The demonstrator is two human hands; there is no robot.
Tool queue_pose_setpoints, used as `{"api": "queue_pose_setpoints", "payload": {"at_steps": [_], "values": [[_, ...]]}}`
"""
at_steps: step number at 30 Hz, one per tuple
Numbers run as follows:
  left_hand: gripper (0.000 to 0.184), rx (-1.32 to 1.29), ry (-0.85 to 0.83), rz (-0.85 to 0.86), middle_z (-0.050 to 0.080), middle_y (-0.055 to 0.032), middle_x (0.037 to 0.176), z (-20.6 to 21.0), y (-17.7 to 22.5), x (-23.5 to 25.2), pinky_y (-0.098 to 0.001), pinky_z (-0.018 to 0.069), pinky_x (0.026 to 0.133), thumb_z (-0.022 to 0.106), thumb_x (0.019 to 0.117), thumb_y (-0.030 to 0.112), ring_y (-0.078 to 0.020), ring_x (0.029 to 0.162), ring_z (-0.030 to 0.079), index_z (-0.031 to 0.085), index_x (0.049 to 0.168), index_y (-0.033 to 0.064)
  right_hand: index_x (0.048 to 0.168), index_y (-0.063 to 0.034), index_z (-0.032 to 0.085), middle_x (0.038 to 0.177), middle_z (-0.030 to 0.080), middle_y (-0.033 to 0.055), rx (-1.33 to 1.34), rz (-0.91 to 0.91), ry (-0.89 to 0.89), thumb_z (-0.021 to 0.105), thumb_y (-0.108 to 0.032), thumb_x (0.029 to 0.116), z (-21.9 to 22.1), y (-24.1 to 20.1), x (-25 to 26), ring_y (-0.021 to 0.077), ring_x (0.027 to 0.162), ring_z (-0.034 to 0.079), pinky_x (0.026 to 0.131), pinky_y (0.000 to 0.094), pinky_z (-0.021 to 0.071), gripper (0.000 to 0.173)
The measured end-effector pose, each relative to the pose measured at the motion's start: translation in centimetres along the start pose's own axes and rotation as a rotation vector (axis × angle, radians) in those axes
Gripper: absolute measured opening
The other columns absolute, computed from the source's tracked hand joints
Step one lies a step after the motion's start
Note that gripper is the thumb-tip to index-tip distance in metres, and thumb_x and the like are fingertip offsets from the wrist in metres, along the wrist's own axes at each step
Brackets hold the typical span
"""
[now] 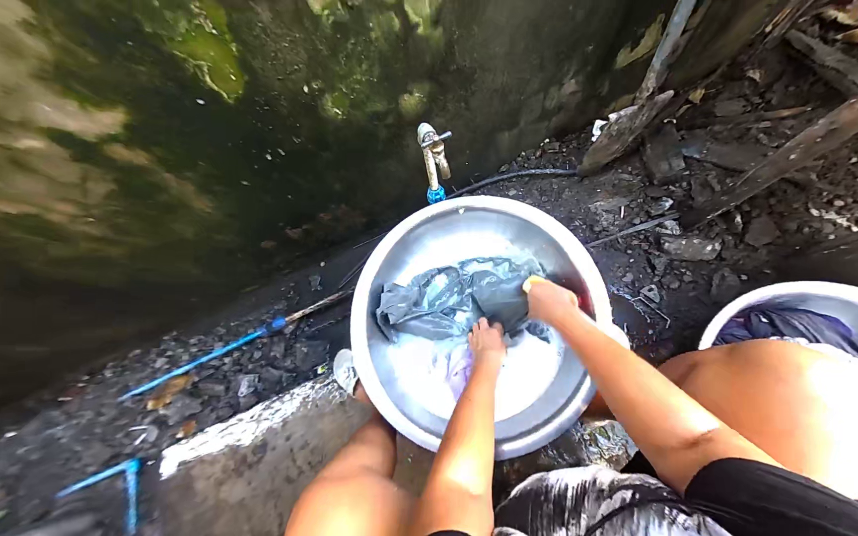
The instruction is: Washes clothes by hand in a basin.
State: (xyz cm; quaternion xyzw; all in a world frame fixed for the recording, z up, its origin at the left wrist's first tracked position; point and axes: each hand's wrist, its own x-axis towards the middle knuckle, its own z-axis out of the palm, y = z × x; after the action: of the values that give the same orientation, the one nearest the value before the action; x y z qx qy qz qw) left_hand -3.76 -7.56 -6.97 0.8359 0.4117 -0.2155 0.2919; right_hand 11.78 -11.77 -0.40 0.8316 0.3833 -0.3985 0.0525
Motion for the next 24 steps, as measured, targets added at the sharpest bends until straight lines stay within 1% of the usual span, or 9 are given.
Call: {"api": "queue_pose_setpoints", "payload": {"at_steps": [2,5,7,9,13,16,21,22,24], "values": [[0.036,-0.012,-0.026,-0.016,0.048,-0.0221,0.151,0.2,-0.6,-0.7,-0.0595,0.0390,0.112,0.060,0.0983,0.018,-0.0404,0.140,0.045,0.068,0.132,0.0091,0.135,0.0140,0.054,0.154,0.040,0.0320,-0.055,0.063,-0.034,0.063,-0.006,0.0935,3.8,-0.4,-1.4,0.0511,0.132,0.051,0.101,0.0670,0.0468,0.047],[0.030,-0.568,0.110,-0.032,0.064,-0.0252,0.124,-1.6,-2.7,-2.5,-0.0494,0.0485,0.103,0.053,0.1051,0.016,-0.0338,0.118,0.062,0.064,0.118,-0.0078,0.137,0.0126,0.053,0.151,0.044,0.0325,-0.037,0.018,0.064,0.055,0.004,0.0943,7.8,0.8,-1.6,0.0517,0.130,0.052,0.102,0.0652,0.0467,0.044],[0.029,-0.999,0.267,-0.060,0.062,-0.0262,0.114,-3.3,-3.1,-4.1,-0.0452,0.0520,0.090,0.049,0.1067,0.013,-0.0297,0.099,0.061,0.056,0.119,-0.0119,0.140,0.0078,0.054,0.153,0.042,0.0322,0.011,-0.033,0.128,0.059,0.000,0.0938,8.0,1.0,-1.5,0.0539,0.129,0.052,0.100,0.0691,0.0458,0.047],[0.028,-1.196,0.373,-0.040,0.056,-0.0197,0.107,-5.7,-2.3,-6.1,-0.0388,0.0515,0.081,0.044,0.1093,0.015,-0.0213,0.088,0.056,0.052,0.121,-0.0099,0.145,-0.0010,0.053,0.154,0.042,0.0302,0.072,-0.039,0.167,0.065,-0.014,0.0948,6.9,0.9,-1.6,0.0522,0.127,0.055,0.096,0.0693,0.0486,0.053],[0.029,-0.857,0.546,0.107,0.062,-0.0253,0.115,-12.3,0.6,-10.1,-0.0465,0.0497,0.096,0.045,0.1093,0.016,-0.0298,0.107,0.061,0.055,0.119,-0.0093,0.144,-0.0102,0.058,0.147,0.055,0.0231,0.305,-0.086,0.186,0.057,-0.015,0.0985,2.4,1.1,-2.3,0.0422,0.134,0.055,0.107,0.0654,0.0448,0.046],[0.032,-0.642,0.667,0.169,0.062,-0.0242,0.106,-16.2,2.0,-12.8,-0.0515,0.0516,0.090,0.043,0.1105,0.022,-0.0332,0.099,0.063,0.054,0.120,-0.0067,0.126,-0.0031,0.069,0.129,0.066,0.0274,0.454,-0.186,0.269,0.060,-0.014,0.1004,-2.2,1.7,-4.3,0.0437,0.127,0.059,0.108,0.0627,0.0438,0.029],[0.027,-0.743,0.775,0.308,0.055,-0.0147,0.092,-19.7,2.2,-16.7,-0.0436,0.0496,0.073,0.047,0.1097,0.026,-0.0230,0.080,0.056,0.053,0.104,0.0001,0.101,-0.0015,0.075,0.104,0.070,0.0285,0.422,-0.318,0.493,0.068,-0.006,0.0916,-8.9,3.2,-9.6,0.0492,0.101,0.067,0.084,0.0731,0.0500,0.013],[0.025,-0.768,0.762,0.332,0.054,-0.0119,0.089,-20.3,2.1,-17.7,-0.0408,0.0489,0.070,0.048,0.1093,0.026,-0.0199,0.077,0.054,0.053,0.102,0.0026,0.095,-0.0006,0.075,0.095,0.070,0.0259,0.462,-0.375,0.484,0.067,-0.004,0.0897,-10.4,3.8,-10.0,0.0449,0.092,0.067,0.079,0.0698,0.0506,0.010],[0.023,-0.829,0.699,0.326,0.054,-0.0074,0.086,-21.5,1.3,-18.9,-0.0354,0.0476,0.065,0.049,0.1091,0.027,-0.0146,0.072,0.052,0.054,0.101,0.0057,0.082,-0.0014,0.068,0.071,0.062,0.0119,0.644,-0.494,0.388,0.063,-0.001,0.0896,-12.7,5.0,-10.9,0.0232,0.063,0.057,0.059,0.0457,0.0475,0.010]]}}
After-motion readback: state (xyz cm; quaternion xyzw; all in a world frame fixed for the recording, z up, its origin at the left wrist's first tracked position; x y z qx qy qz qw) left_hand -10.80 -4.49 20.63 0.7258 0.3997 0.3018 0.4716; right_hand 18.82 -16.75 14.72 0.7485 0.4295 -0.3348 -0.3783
